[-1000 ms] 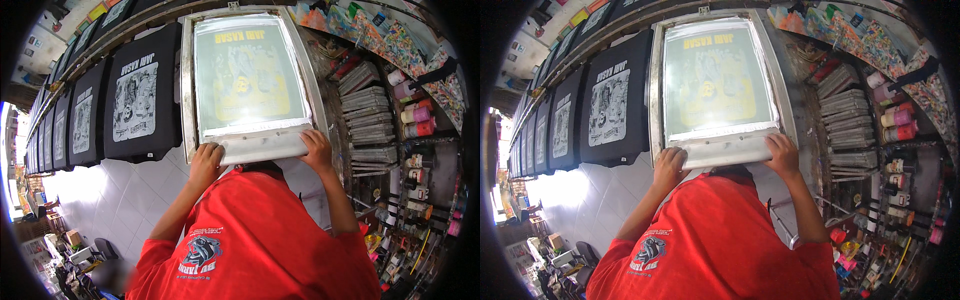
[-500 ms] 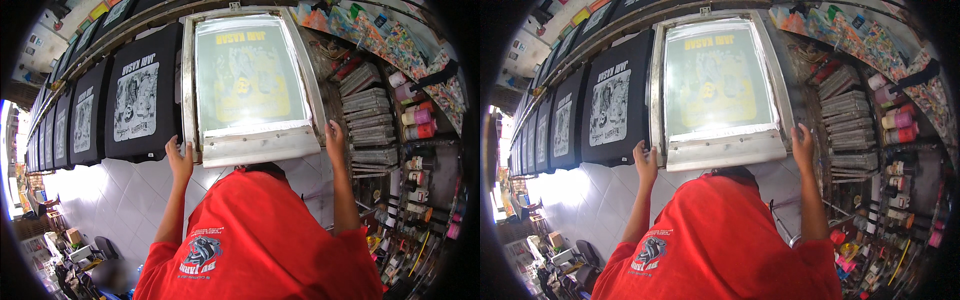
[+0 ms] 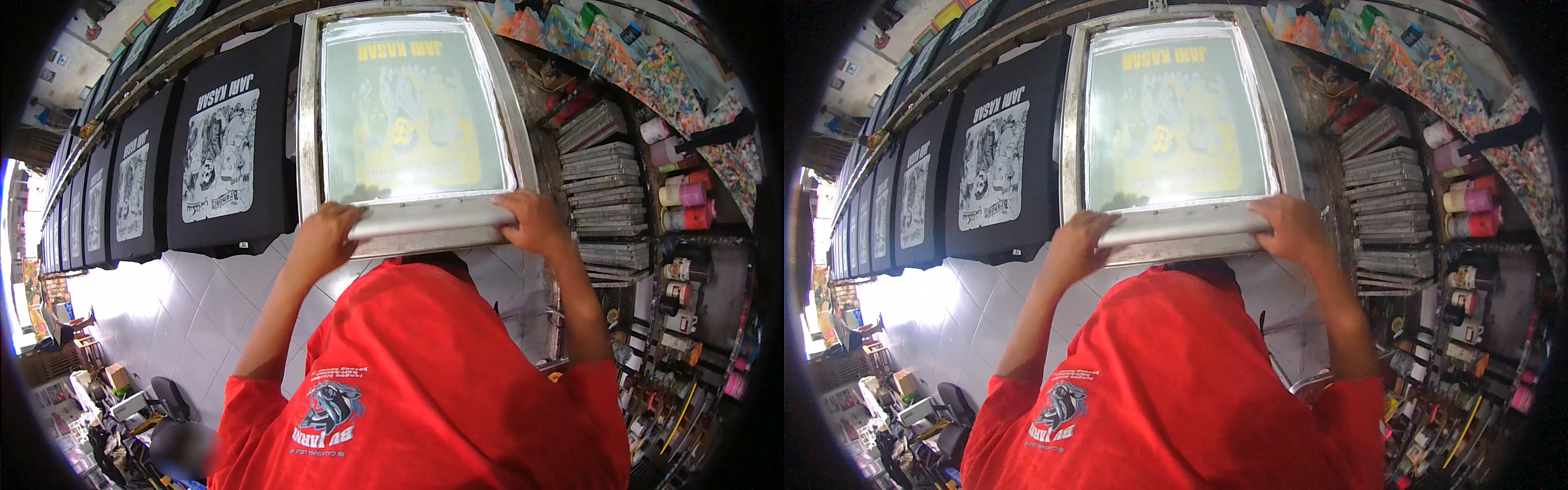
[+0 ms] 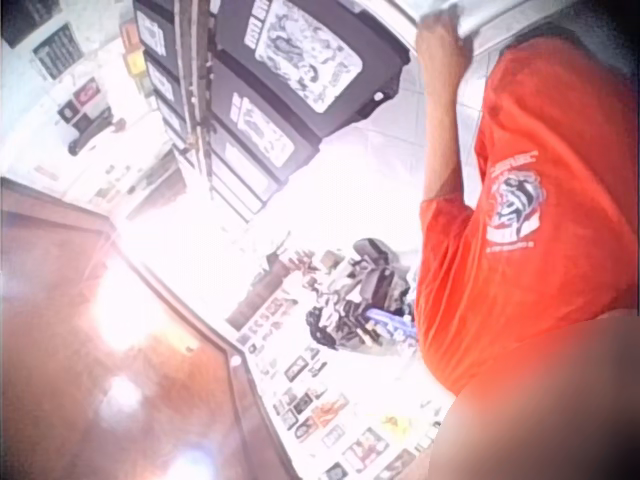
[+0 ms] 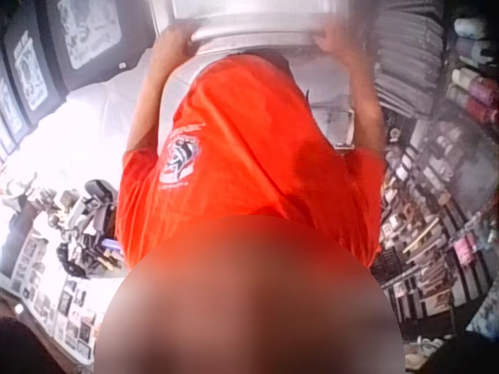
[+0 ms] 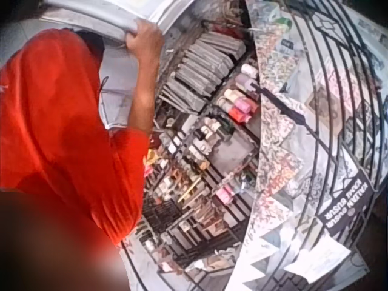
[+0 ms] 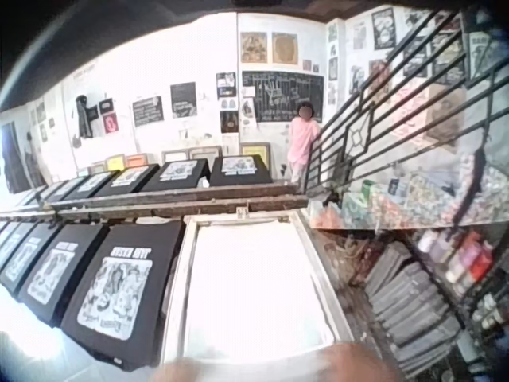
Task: The person performs screen printing on black t-shirts. They place a screen frame over a shirt, apply white ink, and use a squeegee to pull the ink across the mesh. The person repeats this process on multiple shirts, lifting the frame to reveal the printed design.
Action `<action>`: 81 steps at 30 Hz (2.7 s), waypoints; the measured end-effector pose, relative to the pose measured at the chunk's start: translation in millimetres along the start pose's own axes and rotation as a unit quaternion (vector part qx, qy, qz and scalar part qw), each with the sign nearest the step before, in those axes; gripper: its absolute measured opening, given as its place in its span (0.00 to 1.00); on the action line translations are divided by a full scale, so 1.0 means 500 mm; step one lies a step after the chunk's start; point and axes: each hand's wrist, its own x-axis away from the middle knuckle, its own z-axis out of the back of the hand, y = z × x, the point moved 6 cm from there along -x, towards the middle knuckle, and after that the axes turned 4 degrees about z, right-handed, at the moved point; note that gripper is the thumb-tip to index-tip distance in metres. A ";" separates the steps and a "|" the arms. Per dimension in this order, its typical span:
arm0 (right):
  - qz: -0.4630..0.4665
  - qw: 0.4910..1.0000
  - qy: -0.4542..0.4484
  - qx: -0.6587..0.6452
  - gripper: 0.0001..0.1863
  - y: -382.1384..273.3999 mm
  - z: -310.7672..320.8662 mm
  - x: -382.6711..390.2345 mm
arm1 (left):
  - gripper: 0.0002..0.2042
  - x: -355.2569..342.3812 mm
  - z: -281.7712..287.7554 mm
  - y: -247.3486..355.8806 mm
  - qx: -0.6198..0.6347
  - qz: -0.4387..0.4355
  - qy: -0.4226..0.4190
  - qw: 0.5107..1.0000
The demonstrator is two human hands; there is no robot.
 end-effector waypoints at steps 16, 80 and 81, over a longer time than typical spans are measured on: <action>-0.034 0.988 0.089 0.117 0.15 -0.030 -0.063 0.037 | 0.21 0.060 -0.047 -0.018 -0.040 0.001 0.058 0.998; 0.012 0.975 0.131 0.177 0.24 0.406 0.008 -0.611 | 0.19 -0.627 0.053 -0.343 -0.183 -0.038 0.170 0.968; 0.019 0.974 0.136 0.182 0.21 0.414 0.016 -0.630 | 0.19 -0.650 0.062 -0.349 -0.190 -0.034 0.162 0.968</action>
